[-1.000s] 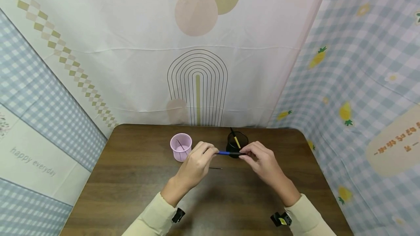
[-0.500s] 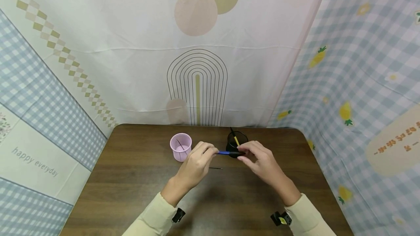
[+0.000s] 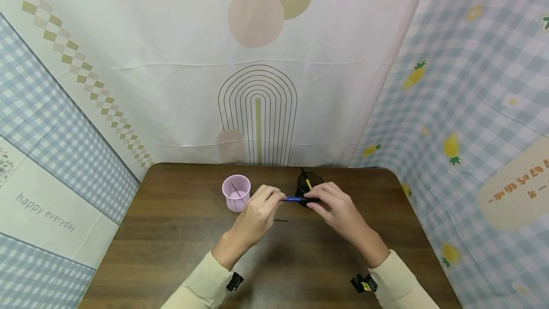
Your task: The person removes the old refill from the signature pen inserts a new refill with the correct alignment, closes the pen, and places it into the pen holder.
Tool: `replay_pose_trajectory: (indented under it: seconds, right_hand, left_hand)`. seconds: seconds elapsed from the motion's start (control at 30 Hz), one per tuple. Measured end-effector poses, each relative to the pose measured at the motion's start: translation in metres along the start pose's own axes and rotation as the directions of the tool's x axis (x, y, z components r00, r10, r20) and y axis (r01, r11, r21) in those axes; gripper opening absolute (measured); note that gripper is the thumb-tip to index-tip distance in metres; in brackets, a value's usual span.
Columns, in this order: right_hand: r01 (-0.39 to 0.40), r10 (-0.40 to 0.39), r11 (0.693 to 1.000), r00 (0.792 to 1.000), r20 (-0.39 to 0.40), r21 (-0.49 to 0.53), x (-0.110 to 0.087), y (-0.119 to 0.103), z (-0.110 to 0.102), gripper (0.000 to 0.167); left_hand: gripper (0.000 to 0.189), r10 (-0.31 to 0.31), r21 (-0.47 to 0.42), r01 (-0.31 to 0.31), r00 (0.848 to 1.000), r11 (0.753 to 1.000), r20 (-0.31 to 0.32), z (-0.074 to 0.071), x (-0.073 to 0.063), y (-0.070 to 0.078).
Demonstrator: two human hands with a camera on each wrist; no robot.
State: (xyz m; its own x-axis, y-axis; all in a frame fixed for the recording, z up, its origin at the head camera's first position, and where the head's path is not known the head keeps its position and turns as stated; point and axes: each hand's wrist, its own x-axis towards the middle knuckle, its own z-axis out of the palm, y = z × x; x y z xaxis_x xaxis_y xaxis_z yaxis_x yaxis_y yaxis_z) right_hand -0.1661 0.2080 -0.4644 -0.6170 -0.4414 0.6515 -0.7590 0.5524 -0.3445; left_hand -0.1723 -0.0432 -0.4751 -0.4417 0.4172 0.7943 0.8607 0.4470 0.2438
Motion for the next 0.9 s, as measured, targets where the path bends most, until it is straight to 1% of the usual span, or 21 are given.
replay_pose_trajectory:
  seconds: [0.3, 0.47, 0.53, 0.63, 0.8, 0.9]
  right_hand:
    - [0.015, -0.015, 0.999, 0.999, 0.03, -0.028, 0.0014, -0.0003, 0.0003, 0.027]
    - [0.029, -0.027, 0.998, 0.999, 0.045, -0.048, 0.0014, 0.0008, 0.0004, 0.028]
    - [0.041, -0.037, 0.997, 0.998, 0.052, -0.071, 0.0019, 0.0007, 0.0005, 0.028]
    - [0.075, -0.067, 0.988, 0.996, 0.064, -0.134, 0.0029, 0.0003, 0.0006, 0.027]
    - [0.144, -0.127, 0.96, 0.988, 0.088, -0.239, 0.0056, -0.0011, -0.0002, 0.017]
    - [0.165, -0.142, 0.953, 0.984, 0.104, -0.256, 0.0068, -0.0017, -0.0002, 0.024]
  left_hand:
    - [0.006, -0.003, 0.01, 0.003, 1.0, 1.0, 0.014, 0.0012, 0.0002, 0.0013]
    - [0.007, -0.004, 0.01, 0.004, 1.0, 1.0, 0.015, 0.0015, 0.0001, 0.0014]
    - [0.006, -0.006, 0.01, 0.006, 1.0, 1.0, 0.016, 0.0018, -0.0001, 0.0014]
    - [0.006, -0.01, 0.011, 0.01, 1.0, 1.0, 0.019, 0.0026, -0.0009, 0.0015]
    - [0.007, -0.017, 0.014, 0.017, 1.0, 1.0, 0.022, 0.0038, -0.0013, 0.0015]
    - [0.008, -0.022, 0.014, 0.022, 1.0, 1.0, 0.023, 0.005, -0.0013, 0.0006]
